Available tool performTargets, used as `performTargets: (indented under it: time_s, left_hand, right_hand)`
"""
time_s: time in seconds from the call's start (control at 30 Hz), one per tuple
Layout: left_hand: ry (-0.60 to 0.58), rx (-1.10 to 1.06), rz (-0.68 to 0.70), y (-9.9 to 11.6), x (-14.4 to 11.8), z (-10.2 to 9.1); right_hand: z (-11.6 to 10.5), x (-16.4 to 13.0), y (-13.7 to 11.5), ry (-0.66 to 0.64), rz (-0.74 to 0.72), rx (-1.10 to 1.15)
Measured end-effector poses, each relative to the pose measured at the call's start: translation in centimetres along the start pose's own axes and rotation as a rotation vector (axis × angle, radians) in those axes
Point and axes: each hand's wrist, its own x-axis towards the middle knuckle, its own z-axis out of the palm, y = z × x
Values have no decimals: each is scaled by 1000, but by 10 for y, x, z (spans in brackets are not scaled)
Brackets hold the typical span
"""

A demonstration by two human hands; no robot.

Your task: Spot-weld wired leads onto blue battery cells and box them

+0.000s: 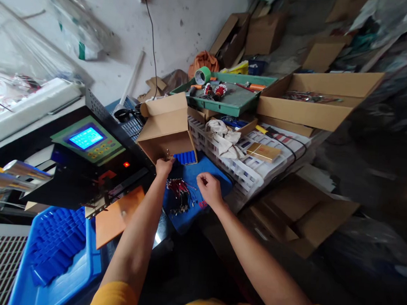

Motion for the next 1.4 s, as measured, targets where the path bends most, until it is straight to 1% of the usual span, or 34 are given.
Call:
performTargets:
  time_s: [0.07, 0.13, 0.2, 0.27, 0.3, 0.37, 0.43, 0.53, 0.6, 0.67, 0.7, 0.73, 0.8, 0.87, 0.9, 1.0, 1.07, 1.1, 1.17, 1.3, 1.4]
  left_hand:
    - [12, 24, 22, 1, -5, -8]
    - [41, 61, 91, 0, -11, -16]
    - [56, 125, 235, -2, -16, -22]
    - [8, 187, 374, -3, -21, -24]
    - [-32, 202, 413, -3, -23, -24]
    - [-106, 190, 421, -1, -27, -23]
    - [-136, 159, 414, 0, -31, -25]
    - [-145, 41, 444, -3, -42, -40]
    - [-133, -100, 495, -13, -58, -59]
    - [-114, -217, 556, -29, -81, -84]
    - [-104, -238, 581, -39, -94, -97]
    - [-95, -232, 602, -50, -107, -110]
    - [-34, -205, 638, -73, -133, -133]
    - [19, -185, 671, -95, -154, -149]
    - [37, -183, 685, -105, -164, -154]
    - [63, -203, 721, -128, -185, -158]
    - [76, -226, 729, -139, -196, -157]
    - [81, -236, 723, -143, -201, -156]
    - [82, -254, 693, -149, -209, -155]
    - [65, -296, 620, -157, -218, -153]
    - [116, -363, 554, -159, -220, -148]
  right_hand:
    - [0, 0, 0, 4, 2, 0]
    - [0, 0, 1, 4, 3, 2]
    - [0, 0, 0, 0, 8, -1]
    - [0, 0, 0, -5, 16, -8]
    - [1, 1, 0, -6, 21, -10]
    - [1, 1, 0, -9, 33, -12]
    - [2, 2, -1, -14, 45, -15]
    - [3, 2, -2, -34, 62, -35]
    - [2, 2, -4, -54, 75, -60]
    - [2, 4, -6, -81, 100, -87]
    - [1, 6, -8, -100, 113, -98]
    - [1, 8, -11, -124, 123, -106]
    - [3, 13, -17, -193, 125, -121]
    - [10, 18, -24, -295, 114, -148]
    - [14, 21, -27, -356, 113, -170]
    - [32, 25, -34, -527, 140, -269]
    - [41, 25, -37, -580, 163, -329]
    - [44, 24, -38, -584, 171, -343]
    - [45, 22, -42, -568, 186, -320]
    - [34, 17, -58, -501, 247, -130]
    - [29, 14, -74, -396, 266, 2]
